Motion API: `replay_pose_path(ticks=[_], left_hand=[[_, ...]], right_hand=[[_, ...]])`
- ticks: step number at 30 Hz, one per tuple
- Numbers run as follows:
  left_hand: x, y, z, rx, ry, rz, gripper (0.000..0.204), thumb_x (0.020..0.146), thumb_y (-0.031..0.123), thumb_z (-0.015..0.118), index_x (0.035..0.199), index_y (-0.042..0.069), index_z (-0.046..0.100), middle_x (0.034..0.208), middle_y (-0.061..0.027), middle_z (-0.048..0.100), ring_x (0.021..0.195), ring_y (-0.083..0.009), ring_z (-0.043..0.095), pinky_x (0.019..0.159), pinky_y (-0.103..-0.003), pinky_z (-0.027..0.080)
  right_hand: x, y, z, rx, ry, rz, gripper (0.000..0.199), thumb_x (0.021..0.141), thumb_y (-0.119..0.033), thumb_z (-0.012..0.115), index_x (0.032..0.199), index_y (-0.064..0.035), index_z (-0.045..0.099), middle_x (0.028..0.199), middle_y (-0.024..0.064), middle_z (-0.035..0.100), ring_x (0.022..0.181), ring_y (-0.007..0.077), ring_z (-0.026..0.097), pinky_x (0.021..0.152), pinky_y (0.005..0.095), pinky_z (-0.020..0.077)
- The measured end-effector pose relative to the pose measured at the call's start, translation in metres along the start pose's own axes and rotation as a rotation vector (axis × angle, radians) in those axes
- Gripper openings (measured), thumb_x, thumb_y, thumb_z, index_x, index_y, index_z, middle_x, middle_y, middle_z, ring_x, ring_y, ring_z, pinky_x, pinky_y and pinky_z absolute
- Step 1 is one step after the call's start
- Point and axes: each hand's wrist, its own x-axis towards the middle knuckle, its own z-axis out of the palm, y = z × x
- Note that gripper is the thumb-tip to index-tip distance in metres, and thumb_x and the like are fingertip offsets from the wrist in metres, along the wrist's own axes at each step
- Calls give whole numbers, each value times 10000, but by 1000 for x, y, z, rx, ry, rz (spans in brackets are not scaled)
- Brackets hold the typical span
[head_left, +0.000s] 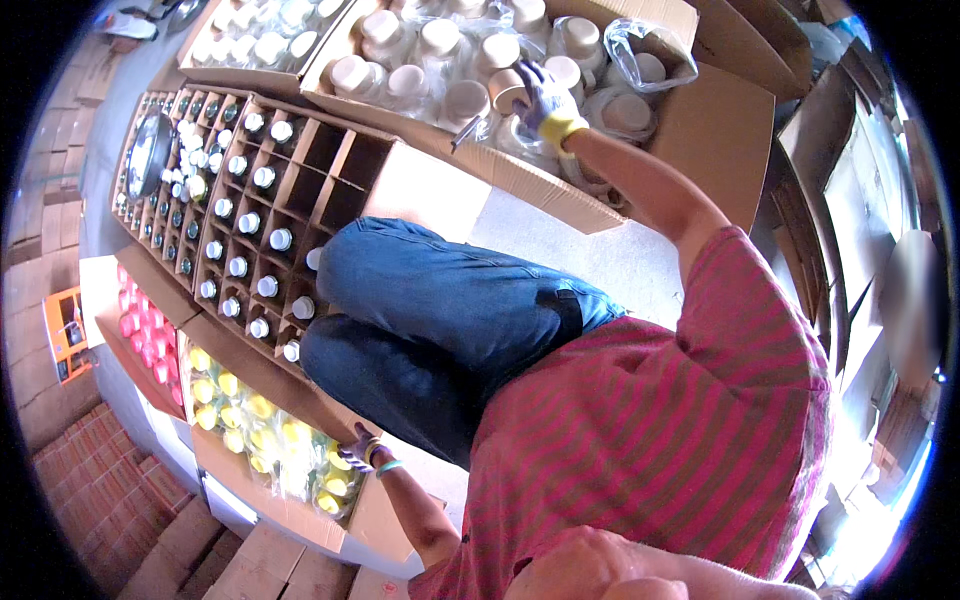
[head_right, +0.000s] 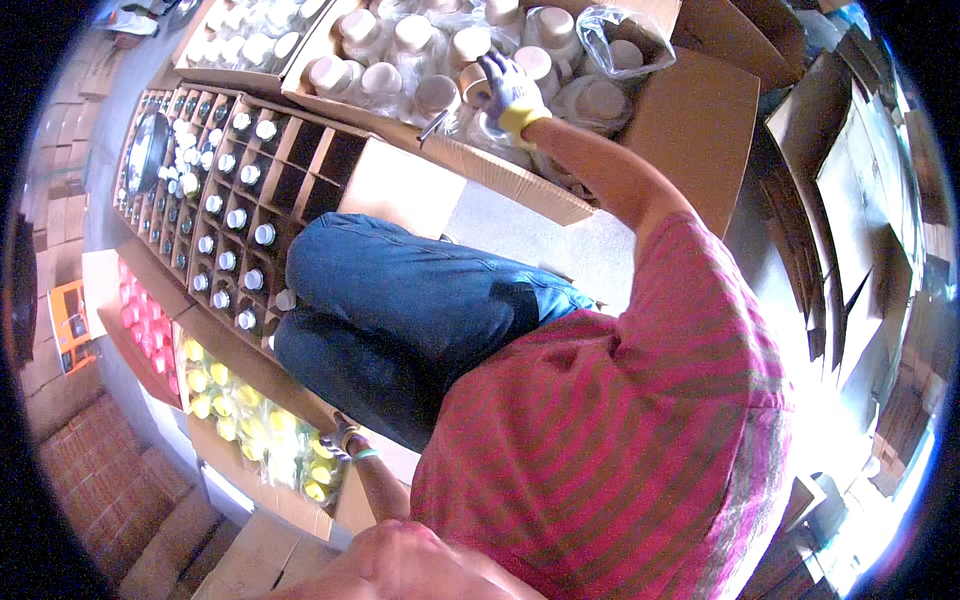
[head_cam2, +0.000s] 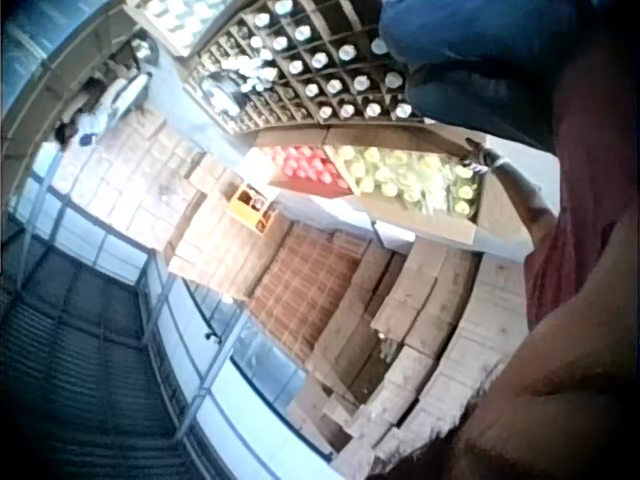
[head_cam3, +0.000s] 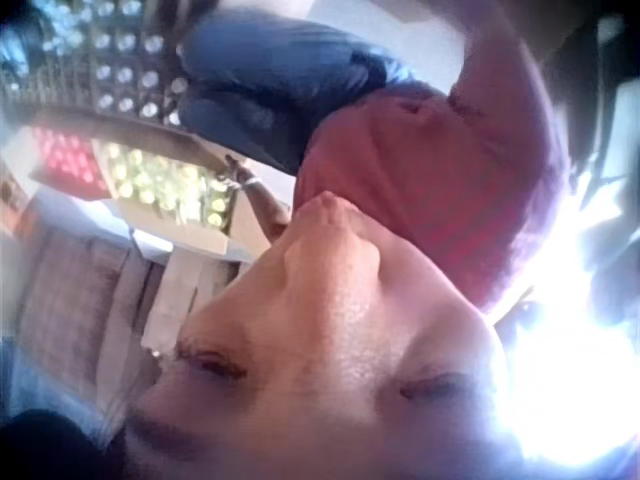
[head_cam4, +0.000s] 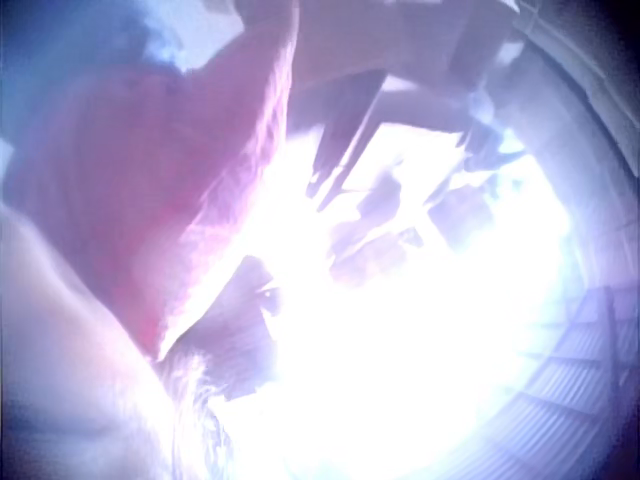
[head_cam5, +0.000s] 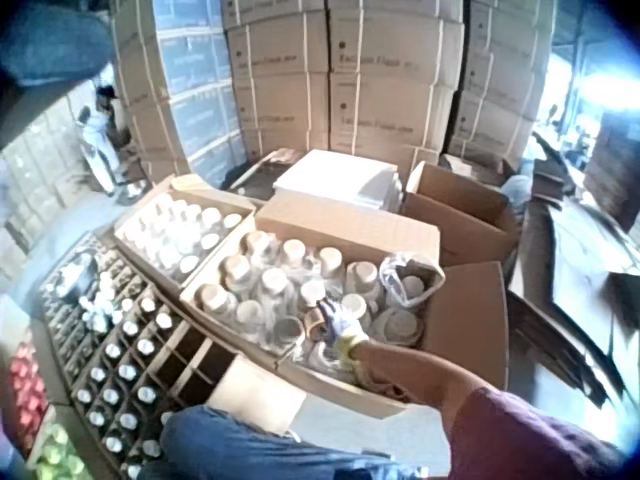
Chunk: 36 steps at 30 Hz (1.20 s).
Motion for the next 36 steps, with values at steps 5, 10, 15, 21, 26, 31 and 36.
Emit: replay_pose_path(ticks=[5,10,15,21,26,31,36], left_hand=[[0,16,-9,-172,-134,-73,1009,752,707,600,1461,53,304,1409,-178,434,1270,-391,441,1062,-471,355],[-34,26,-71,-564,83,78,791,846,497,654,1424,49,352,1406,-227,384,1266,-405,419,1043,-517,375],[-118,156,-256,-1254,95,617,693,922,403,583,1424,2,323,1479,-227,284,1365,-336,302,1098,-470,307],[-243,339,-353,-919,-218,1927,496,850,213,655,1271,-12,522,1317,-179,528,1248,-339,468,1076,-432,327],[-369,451,-288,-102,-144,2151,624,823,462,636,1313,96,511,1383,-155,473,1277,-333,433,1087,-493,298],[-410,505,-207,95,-318,2072,703,830,457,638,1418,144,415,1533,-160,257,1388,-333,298,1134,-493,225],[-407,519,-210,269,-282,2051,650,866,440,597,1398,96,452,1556,-141,232,1325,-327,402,1123,-449,256]], right_hand=[[57,55,49,-239,-237,52,610,780,-232,655,1330,-69,444,1349,180,490,1208,327,514,981,412,440],[64,33,2,-316,-352,55,456,774,-256,663,1197,-123,557,1164,152,614,1036,321,619,864,431,507],[10,63,-49,86,-37,393,328,830,-170,641,1152,-118,613,1091,129,646,910,337,649,804,388,532],[-120,63,-77,213,45,484,524,757,-96,717,1216,-68,467,931,142,651,777,269,651,644,382,547],[-180,29,-112,56,-112,302,622,819,-197,635,1348,-47,343,1049,219,644,784,349,670,649,424,531],[-193,15,-122,107,-166,318,884,754,-221,684,1469,-32,201,1073,232,613,833,394,646,715,445,519],[-186,5,-151,266,-233,343,976,702,-301,762,1469,-44,216,1152,208,602,1018,381,616,854,417,505]])
